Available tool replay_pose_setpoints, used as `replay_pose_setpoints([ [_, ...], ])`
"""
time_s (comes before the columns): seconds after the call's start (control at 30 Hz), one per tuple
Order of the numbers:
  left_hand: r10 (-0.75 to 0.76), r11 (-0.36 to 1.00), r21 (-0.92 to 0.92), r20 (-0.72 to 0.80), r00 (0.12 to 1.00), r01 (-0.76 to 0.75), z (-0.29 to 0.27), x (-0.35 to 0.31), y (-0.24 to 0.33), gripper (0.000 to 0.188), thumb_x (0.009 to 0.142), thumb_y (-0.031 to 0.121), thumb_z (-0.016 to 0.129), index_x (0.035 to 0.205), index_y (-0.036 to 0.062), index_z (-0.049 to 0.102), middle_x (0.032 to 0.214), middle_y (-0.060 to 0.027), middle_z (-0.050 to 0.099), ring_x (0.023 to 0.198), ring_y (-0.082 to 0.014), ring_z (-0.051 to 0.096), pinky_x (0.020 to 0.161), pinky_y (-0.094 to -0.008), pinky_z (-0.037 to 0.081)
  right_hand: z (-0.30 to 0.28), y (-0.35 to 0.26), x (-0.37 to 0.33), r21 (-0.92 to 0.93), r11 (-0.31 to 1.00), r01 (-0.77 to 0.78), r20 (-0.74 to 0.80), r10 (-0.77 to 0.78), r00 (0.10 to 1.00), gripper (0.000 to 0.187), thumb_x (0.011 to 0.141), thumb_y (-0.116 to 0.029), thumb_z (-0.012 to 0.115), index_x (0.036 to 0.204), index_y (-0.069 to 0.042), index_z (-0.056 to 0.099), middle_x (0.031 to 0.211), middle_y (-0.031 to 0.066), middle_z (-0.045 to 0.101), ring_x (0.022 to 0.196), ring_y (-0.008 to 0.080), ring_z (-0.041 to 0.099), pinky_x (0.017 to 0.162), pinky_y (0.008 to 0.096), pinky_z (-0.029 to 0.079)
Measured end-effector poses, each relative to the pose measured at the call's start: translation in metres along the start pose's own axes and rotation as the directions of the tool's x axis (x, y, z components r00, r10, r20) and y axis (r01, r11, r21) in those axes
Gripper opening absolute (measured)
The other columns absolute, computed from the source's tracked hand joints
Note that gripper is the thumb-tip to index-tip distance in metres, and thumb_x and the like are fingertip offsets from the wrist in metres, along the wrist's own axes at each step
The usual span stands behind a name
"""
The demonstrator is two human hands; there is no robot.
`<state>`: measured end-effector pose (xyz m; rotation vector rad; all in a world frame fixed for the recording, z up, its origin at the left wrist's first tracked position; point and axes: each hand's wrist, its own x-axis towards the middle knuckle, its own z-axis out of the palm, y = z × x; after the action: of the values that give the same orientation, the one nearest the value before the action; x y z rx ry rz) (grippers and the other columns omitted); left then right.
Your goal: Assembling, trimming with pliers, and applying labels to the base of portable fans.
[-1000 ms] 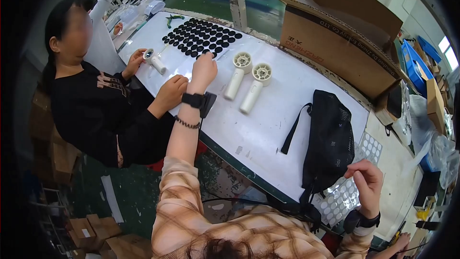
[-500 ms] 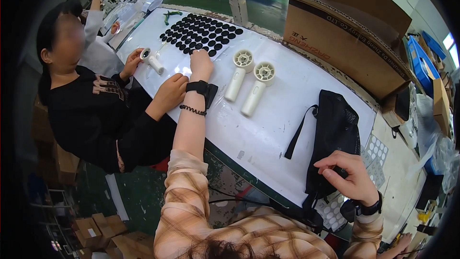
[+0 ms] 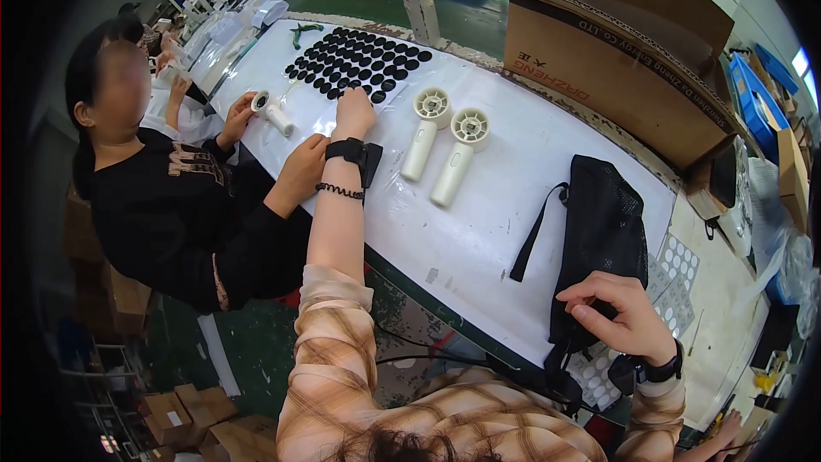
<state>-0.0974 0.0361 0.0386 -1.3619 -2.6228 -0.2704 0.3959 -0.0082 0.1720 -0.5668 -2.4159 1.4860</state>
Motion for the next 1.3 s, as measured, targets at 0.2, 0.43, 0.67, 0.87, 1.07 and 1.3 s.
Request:
replay_pose_setpoints([
  [0.2,0.013,0.999,0.037,0.064,0.998,-0.015,-0.013,0.003,0.003,0.022,0.068,0.013,0.063,0.086,-0.0018,0.064,0.092,-0.0206,0.063,0.087,-0.0330,0.062,0.078,-0.0383,0.051,0.002,0.004,-0.004,0.001,1.000,0.003,-0.016,-0.003,1.000,0.017,0.082,-0.004,0.057,0.098,-0.001,0.062,0.074,0.0072,0.056,0.065,0.0162,0.057,0.058,0.0246,0.045],
  [0.43,-0.094,0.995,-0.002,0.201,0.975,0.097,-0.036,0.002,0.018,0.032,0.059,0.021,0.069,0.082,0.0000,0.065,0.090,-0.0189,0.065,0.087,-0.0308,0.064,0.077,-0.0364,0.052,0.003,0.007,-0.008,-0.005,1.000,-0.007,0.003,0.007,1.000,0.016,0.082,-0.004,0.057,0.097,-0.002,0.062,0.073,0.0077,0.057,0.064,0.0174,0.057,0.057,0.0260,0.045],
  [0.67,-0.110,0.994,-0.003,0.232,0.966,0.113,-0.041,0.002,0.021,0.033,0.058,0.022,0.069,0.083,0.0010,0.066,0.090,-0.0187,0.065,0.087,-0.0310,0.063,0.077,-0.0365,0.052,-0.016,-0.023,0.037,-0.171,0.971,0.166,0.131,-0.145,0.981,0.017,0.080,-0.006,0.059,0.096,-0.001,0.062,0.079,0.0087,0.060,0.073,0.0223,0.059,0.063,0.0293,0.046],
  [0.87,-0.093,0.992,-0.074,0.147,0.985,0.104,-0.024,-0.001,0.006,0.025,0.063,0.015,0.065,0.083,-0.0001,0.066,0.088,-0.0193,0.065,0.086,-0.0333,0.063,0.075,-0.0377,0.052,0.006,-0.024,0.149,-0.237,0.921,0.308,0.199,-0.264,0.944,0.030,0.082,-0.010,0.055,0.111,-0.001,0.054,0.098,0.0137,0.054,0.088,0.0279,0.056,0.075,0.0331,0.046],
  [1.07,-0.064,0.960,-0.277,-0.041,0.997,0.050,0.001,-0.019,-0.009,0.016,0.070,0.008,0.059,0.083,0.0000,0.065,0.085,-0.0203,0.064,0.083,-0.0353,0.061,0.074,-0.0396,0.050,0.074,0.023,0.264,-0.578,0.749,0.324,0.209,-0.248,0.946,0.041,0.079,-0.011,0.051,0.118,-0.001,0.050,0.115,0.0153,0.051,0.110,0.0295,0.048,0.090,0.0387,0.043],
  [1.3,-0.205,0.867,-0.489,-0.170,0.964,0.099,0.011,-0.024,-0.011,0.012,0.074,0.006,0.056,0.082,0.0010,0.064,0.084,-0.0201,0.062,0.084,-0.0345,0.060,0.074,-0.0407,0.048,0.116,0.053,0.355,-0.698,0.651,0.297,0.230,-0.189,0.955,0.037,0.075,-0.008,0.053,0.112,-0.001,0.055,0.112,0.0152,0.052,0.105,0.0301,0.051,0.088,0.0368,0.044],
])
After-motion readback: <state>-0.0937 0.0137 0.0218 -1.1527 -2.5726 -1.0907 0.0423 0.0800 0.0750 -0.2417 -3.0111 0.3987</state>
